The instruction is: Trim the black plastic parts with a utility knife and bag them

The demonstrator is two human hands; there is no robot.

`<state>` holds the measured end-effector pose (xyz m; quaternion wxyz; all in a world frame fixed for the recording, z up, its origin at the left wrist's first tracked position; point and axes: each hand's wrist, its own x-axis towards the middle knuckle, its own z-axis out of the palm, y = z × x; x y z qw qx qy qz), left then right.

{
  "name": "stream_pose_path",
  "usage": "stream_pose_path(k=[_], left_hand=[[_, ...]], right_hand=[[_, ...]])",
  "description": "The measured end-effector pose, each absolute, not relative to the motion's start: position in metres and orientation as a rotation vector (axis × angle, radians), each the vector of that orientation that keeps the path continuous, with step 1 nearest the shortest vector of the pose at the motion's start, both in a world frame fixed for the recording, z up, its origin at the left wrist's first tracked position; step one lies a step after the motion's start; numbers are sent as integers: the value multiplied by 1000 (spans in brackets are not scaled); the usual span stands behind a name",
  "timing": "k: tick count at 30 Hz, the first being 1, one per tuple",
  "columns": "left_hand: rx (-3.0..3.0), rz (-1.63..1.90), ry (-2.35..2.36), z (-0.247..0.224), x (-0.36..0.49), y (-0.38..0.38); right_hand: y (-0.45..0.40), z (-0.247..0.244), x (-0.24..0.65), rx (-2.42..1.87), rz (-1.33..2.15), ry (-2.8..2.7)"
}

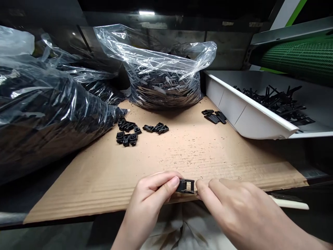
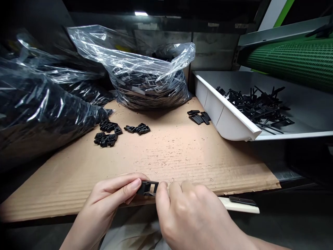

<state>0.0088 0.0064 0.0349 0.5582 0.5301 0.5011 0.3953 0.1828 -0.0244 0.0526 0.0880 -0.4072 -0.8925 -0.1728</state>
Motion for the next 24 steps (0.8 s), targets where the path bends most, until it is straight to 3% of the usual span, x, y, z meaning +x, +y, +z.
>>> stream_pose_path(k=[15,20,24], left_hand=[[1492,920,1137,24,4,9],[1445,962,1162,29,4,7],[1419,993,1051,30,3,7]], right_hand=[[-20,53,165,-1326,-553,-2584],[-16,64,178,-1339,-136,-2597],[-20,58,194,-1319,353,-2166]])
